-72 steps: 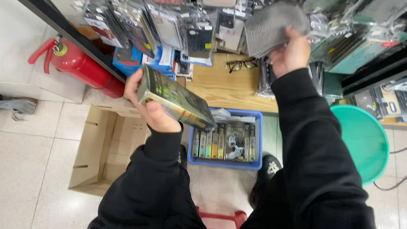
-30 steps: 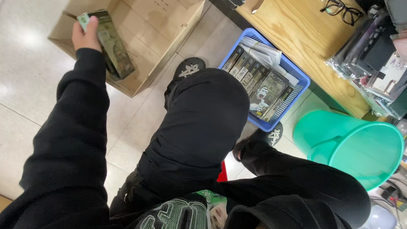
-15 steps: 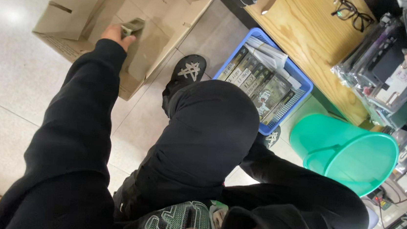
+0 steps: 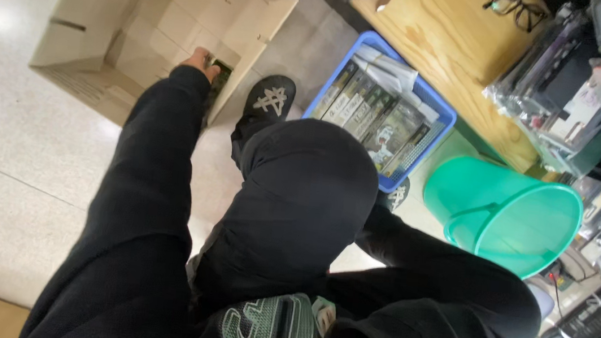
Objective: The person picks up a packaged screen protector from a blue bin, wipes the exterior of the plastic case with a cloth by hand, opens the box to show the interior contents, and then places it back into the bin.
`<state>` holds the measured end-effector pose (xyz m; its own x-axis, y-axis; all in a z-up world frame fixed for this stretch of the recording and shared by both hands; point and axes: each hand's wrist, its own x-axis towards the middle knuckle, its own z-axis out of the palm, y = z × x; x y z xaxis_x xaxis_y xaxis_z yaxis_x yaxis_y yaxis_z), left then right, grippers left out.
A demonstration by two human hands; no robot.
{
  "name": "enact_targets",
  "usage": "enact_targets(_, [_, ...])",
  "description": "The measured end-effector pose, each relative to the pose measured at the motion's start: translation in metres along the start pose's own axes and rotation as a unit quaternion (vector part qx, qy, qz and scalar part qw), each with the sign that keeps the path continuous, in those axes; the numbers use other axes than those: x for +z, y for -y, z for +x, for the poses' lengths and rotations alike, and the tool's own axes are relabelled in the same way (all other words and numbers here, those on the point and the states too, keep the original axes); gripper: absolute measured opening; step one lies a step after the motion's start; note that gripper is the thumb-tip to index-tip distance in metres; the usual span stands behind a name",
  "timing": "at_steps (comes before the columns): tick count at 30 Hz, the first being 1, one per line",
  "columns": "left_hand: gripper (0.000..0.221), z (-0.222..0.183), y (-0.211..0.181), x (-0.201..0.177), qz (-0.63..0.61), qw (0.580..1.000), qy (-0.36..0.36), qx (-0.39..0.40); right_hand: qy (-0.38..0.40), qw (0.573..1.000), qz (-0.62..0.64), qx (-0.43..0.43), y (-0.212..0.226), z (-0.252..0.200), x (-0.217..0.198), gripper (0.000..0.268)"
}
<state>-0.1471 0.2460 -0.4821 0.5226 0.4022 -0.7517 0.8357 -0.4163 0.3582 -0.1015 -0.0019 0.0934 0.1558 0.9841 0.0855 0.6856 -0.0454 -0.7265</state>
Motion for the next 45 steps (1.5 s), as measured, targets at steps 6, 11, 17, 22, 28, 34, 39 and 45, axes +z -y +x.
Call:
enact_targets(6, [0.052, 0.070, 0.068, 0.051, 0.023, 0.997, -0.049, -0.053, 0.006, 1.000, -0.009, -0.008, -0.022, -0.031, 0.015, 0.030])
enact_targets(11, [0.071, 0.109, 0.089, 0.060, 0.024, 0.997, 0.032, -0.072, -0.085, 0.996, -0.026, 0.012, -0.040, -0.098, 0.058, 0.017])
enact_targets(17, [0.097, 0.082, 0.082, 0.052, 0.015, 1.000, 0.005, -0.015, -0.199, 0.955, -0.161, 0.147, -0.086, -0.200, 0.066, 0.019])
enact_targets(22, [0.109, 0.011, 0.018, 0.022, 0.292, 0.940, -0.007, 0.176, -0.241, 0.894, -0.129, 0.356, -0.108, -0.243, 0.069, 0.029])
enact_targets(28, [0.078, 0.026, 0.008, 0.043, 0.304, 0.946, 0.008, 0.116, -0.115, 0.866, -0.016, 0.486, -0.132, -0.269, 0.093, 0.044])
enact_targets(34, [0.039, 0.010, -0.012, 0.029, 0.141, 0.987, 0.071, 0.028, -0.015, 0.852, 0.027, 0.522, -0.137, -0.271, 0.090, 0.056])
enact_targets(39, [0.076, -0.017, -0.033, 0.011, -0.045, 0.994, 0.031, -0.097, -0.005, 0.862, 0.026, 0.507, -0.137, -0.260, 0.084, 0.053])
enact_targets(45, [0.082, 0.050, 0.028, 0.017, 0.027, 0.999, 0.006, -0.036, 0.031, 0.854, 0.032, 0.518, -0.135, -0.247, 0.080, 0.055])
